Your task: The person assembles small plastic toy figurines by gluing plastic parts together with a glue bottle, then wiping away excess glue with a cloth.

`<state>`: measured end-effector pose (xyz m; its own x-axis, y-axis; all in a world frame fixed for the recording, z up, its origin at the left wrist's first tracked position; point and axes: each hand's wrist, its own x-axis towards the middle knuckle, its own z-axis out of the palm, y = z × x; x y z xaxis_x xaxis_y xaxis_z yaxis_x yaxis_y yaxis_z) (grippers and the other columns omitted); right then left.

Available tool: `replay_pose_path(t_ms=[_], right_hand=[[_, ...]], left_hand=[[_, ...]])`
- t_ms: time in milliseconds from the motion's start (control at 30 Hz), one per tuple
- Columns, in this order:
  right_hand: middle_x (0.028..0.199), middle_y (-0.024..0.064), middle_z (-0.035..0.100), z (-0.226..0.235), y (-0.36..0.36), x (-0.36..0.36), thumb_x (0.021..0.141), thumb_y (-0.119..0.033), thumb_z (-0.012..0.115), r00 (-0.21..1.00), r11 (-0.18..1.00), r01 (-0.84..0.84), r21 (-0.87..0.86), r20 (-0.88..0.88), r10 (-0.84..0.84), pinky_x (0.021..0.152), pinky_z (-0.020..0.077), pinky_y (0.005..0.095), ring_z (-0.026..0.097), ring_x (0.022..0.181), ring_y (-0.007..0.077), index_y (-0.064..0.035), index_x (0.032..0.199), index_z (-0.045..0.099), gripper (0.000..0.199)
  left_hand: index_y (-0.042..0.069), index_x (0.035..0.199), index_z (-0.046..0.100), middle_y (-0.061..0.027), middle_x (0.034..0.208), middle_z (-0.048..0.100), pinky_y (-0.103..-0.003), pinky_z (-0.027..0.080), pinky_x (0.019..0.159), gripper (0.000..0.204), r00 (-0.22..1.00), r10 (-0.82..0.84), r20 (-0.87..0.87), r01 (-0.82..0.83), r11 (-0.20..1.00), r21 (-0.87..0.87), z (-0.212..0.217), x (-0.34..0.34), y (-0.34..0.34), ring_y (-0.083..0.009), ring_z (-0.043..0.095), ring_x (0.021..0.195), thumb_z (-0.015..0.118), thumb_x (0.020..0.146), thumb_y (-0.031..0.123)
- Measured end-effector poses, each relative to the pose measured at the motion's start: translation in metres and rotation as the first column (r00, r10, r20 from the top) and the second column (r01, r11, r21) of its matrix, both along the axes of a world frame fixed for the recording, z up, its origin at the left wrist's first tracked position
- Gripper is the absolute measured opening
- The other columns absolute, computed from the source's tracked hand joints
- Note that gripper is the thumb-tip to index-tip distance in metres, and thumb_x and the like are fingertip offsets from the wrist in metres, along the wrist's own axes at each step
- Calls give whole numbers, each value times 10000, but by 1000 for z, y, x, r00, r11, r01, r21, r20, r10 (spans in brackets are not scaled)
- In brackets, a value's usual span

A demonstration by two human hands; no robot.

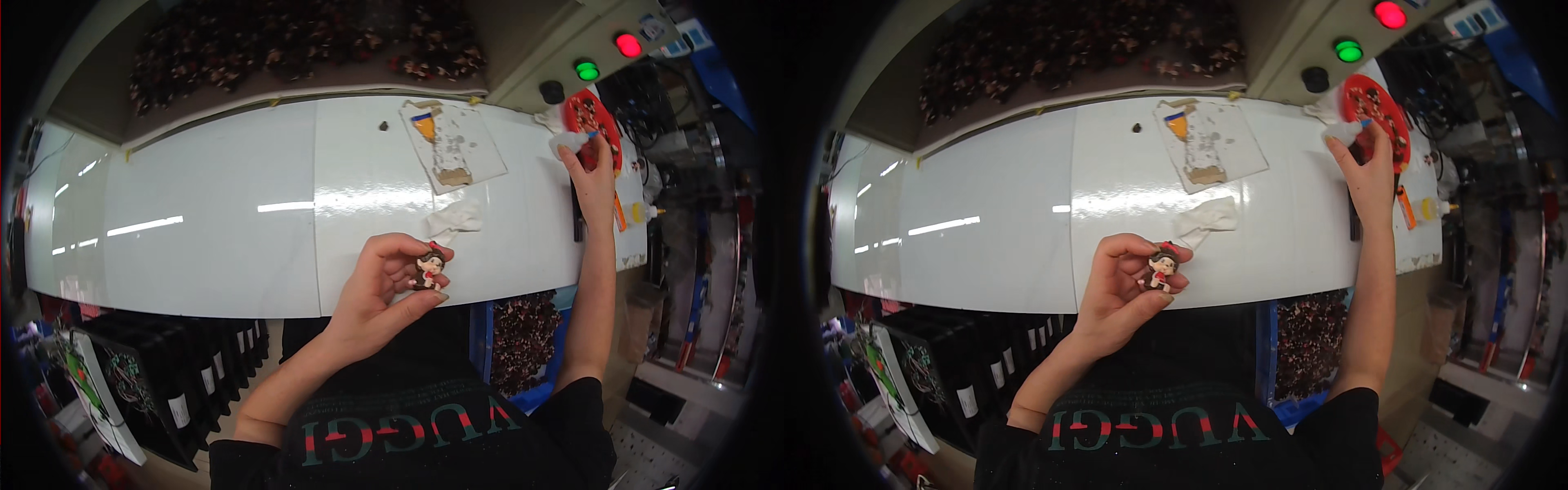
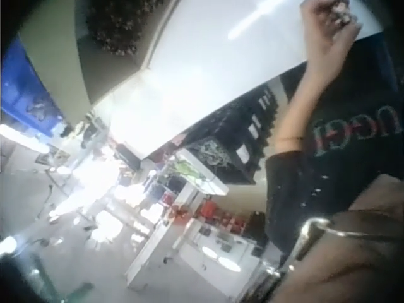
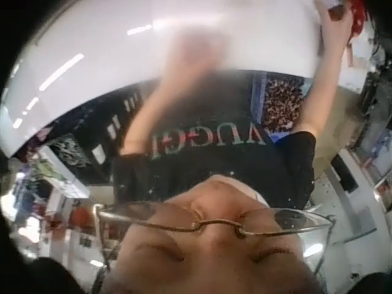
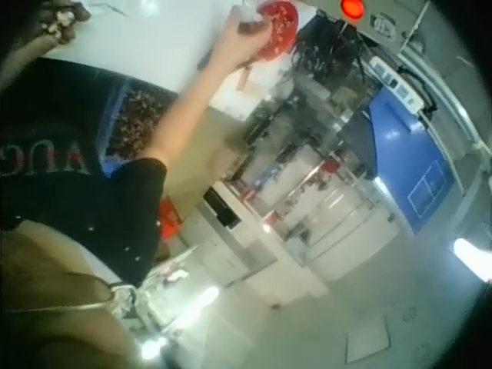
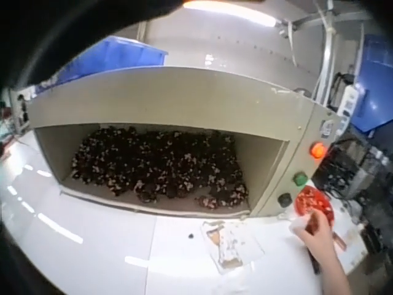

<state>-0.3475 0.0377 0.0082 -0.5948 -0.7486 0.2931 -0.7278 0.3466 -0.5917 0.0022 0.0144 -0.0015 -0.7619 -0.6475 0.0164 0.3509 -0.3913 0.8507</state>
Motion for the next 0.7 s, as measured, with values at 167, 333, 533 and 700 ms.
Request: replay_pose_path(t_ms=[167, 333, 533, 700], right_hand=[[1005, 68, 558, -6, -17, 0, 818, -267, 685, 999, 992, -32, 124, 19, 30, 768, 417, 225, 521, 899, 121, -17, 1123, 561, 413], [942, 36, 560, -7, -16, 15, 850, -231, 649, 979, 995, -93, 22, 184, 88, 746, 408, 210, 511, 831, 84, -25, 1043, 594, 288], [951, 53, 565, 46, 24, 89, 804, -65, 678, 885, 953, -221, -207, 369, 285, 772, 421, 249, 534, 867, 126, -35, 971, 617, 180], [921, 87, 578, 64, 42, 114, 582, -66, 818, 821, 821, -571, -13, -36, 570, 744, 436, 291, 555, 844, 212, -38, 965, 622, 430]], left_hand=[[69, 1130, 342, -164, 1204, 492, -306, 477, 896, 410, 999, 15, -52, -14, 1000, 11, -2, 10, 1, -171, 569, 1033, 594, 838, -70], [69, 1115, 347, -155, 1183, 506, -300, 488, 882, 425, 998, 17, -62, -16, 999, 28, -4, 15, 0, -163, 579, 1020, 617, 822, -75], [100, 1078, 329, -212, 1181, 509, -316, 498, 883, 428, 999, 1, -45, -1, 1000, 4, -7, 20, -5, -192, 596, 1015, 609, 810, -82], [92, 1065, 348, -206, 1158, 520, -332, 503, 879, 416, 997, 31, -68, -28, 999, 38, -12, 23, -4, -212, 599, 1019, 613, 802, -91]])
